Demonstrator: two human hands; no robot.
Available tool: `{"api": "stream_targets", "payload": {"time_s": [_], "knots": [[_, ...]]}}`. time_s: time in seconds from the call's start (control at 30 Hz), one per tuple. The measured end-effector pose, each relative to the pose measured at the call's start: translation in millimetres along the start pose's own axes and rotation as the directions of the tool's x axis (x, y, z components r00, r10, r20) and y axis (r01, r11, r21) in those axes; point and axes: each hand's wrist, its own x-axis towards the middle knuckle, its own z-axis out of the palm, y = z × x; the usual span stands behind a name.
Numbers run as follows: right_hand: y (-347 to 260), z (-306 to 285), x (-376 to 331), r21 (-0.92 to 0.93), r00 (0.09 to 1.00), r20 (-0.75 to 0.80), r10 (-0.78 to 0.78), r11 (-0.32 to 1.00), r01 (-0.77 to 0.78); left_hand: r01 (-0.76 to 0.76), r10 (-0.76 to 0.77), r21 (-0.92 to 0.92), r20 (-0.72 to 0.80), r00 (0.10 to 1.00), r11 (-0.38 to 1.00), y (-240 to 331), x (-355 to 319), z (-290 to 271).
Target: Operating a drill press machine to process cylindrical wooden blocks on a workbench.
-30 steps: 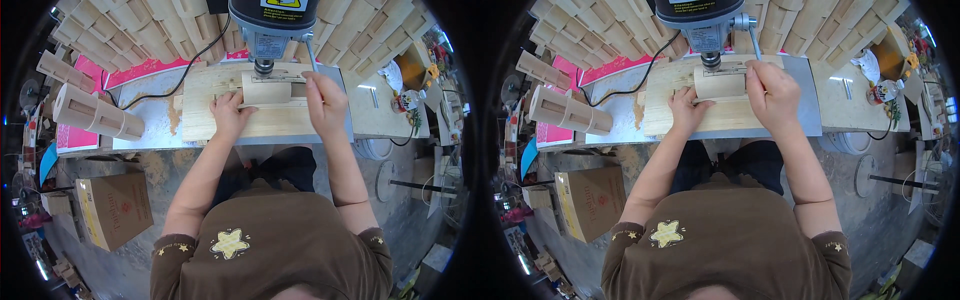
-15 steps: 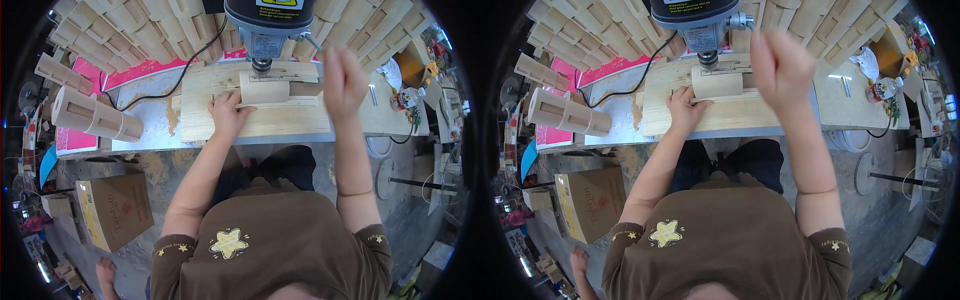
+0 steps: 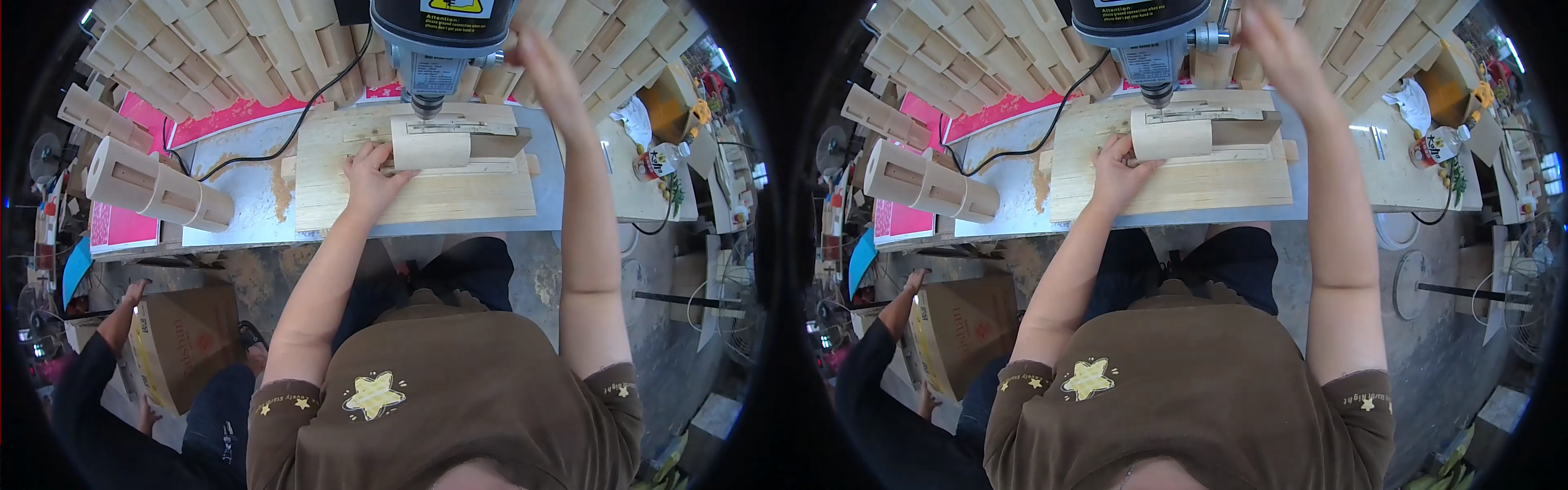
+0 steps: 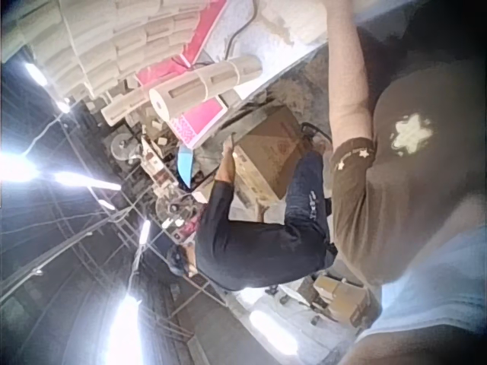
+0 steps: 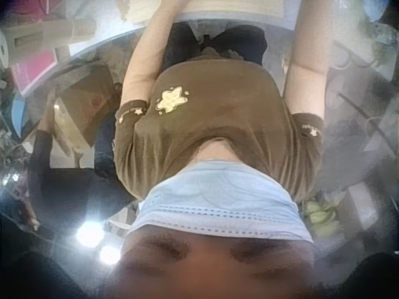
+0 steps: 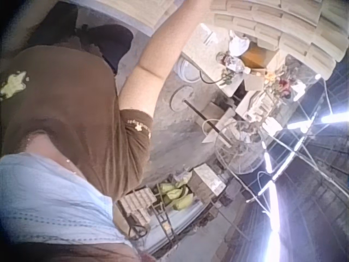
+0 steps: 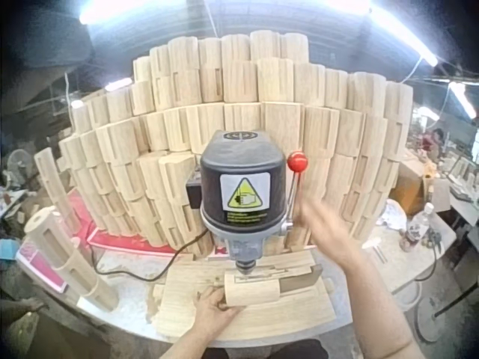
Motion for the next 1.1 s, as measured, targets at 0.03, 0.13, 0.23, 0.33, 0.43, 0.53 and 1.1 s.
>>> {"api": "stream_targets", "payload": {"time_s": [0.03, 0.13, 0.23, 0.33, 0.43, 0.53, 1.1], "knots": [[11.1, 4.6, -27.8, -0.051, 0.992, 0.106, 0.071, 0.996, -0.066, 0.002, -0.001, -0.004, 0.001, 1.000, 1.000, -2.4, 1.0, 1.6], [34.2, 23.9, -84.4, -0.359, 0.965, 0.260, 0.024, 0.930, 0.073, -0.007, 0.009, -0.105, 0.013, 1.000, 0.994, -13.1, 4.0, -4.0], [28.6, 31.3, -106.1, -0.563, 0.969, 0.245, -0.037, 0.808, 0.173, -0.002, 0.012, -0.158, 0.063, 0.998, 0.987, -16.7, 0.2, -33.7], [27.4, 23.3, -112.9, -0.549, 0.964, 0.249, -0.090, 0.807, 0.218, -0.214, 0.216, -0.050, 0.020, 0.976, 0.975, -12.9, -14.3, -83.6], [21.6, 19.8, -118.5, -0.504, 0.953, 0.281, -0.110, 0.829, 0.244, 0.188, -0.173, -0.351, 0.074, 0.982, 0.917, -30.8, -31.6, -133.4], [11.5, 24.2, -128.0, -0.505, 0.965, 0.252, -0.072, 0.841, 0.194, 0.327, -0.325, -0.439, 0.082, 0.942, 0.837, -6.3, -36.4, -161.5], [-1.7, 38.0, -129.4, -0.477, 0.953, 0.270, -0.140, 0.840, 0.259, 0.583, -0.552, -0.505, 0.230, 0.802, 0.636, 25.3, -47.0, -90.9]]}}
